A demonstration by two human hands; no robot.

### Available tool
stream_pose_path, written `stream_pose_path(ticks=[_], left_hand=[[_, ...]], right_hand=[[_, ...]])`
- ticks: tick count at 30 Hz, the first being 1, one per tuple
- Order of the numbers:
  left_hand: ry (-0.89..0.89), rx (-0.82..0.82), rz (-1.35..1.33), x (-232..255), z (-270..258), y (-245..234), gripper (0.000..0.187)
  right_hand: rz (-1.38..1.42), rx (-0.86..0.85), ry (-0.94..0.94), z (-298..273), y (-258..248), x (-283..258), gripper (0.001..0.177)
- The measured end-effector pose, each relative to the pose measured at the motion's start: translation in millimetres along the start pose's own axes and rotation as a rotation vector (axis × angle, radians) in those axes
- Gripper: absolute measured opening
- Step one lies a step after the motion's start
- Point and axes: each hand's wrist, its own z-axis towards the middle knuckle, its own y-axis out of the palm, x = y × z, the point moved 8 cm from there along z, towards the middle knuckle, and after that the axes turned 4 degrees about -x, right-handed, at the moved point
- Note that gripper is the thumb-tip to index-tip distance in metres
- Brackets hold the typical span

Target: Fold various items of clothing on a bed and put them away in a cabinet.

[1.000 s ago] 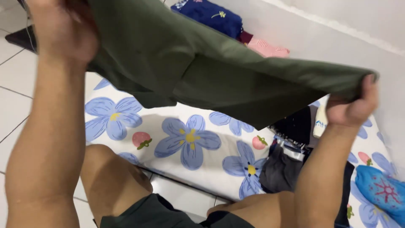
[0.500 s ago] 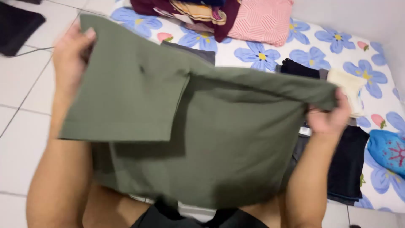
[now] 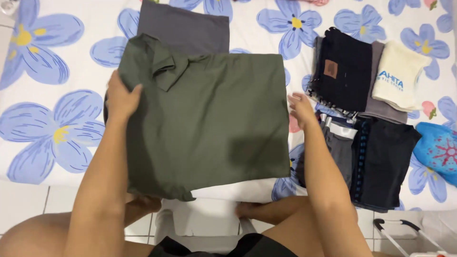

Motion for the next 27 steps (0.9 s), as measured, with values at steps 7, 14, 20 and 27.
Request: stream_pose_path(ticks=[7,14,20,27], left_hand=[[-0.369,0.138,0.203,-92.5,-111.6,-41.6,0.089],[-0.630,-0.171,-0.083,-133.5,-167.6,-23.2,0.082],[-0.663,-0.114,-0.372,-190.4,-227.8,-6.6,0.046],[-0.780,-0.125,-0.377,-166.9,-265.6,-39.2,0.042]], right_hand=[[-0.803,0.195,-0.195,-50.6,-35.8,48.1,0.066],[-1.024,-0.206,0.336,-112.8,-17.5,91.2,0.068],[-0.831,-0.197,0.402,-126.4,-55.7,134.5,0.044],[-0.748,-0.174,0.400,-116.3,-76.7,150.9,0.027]])
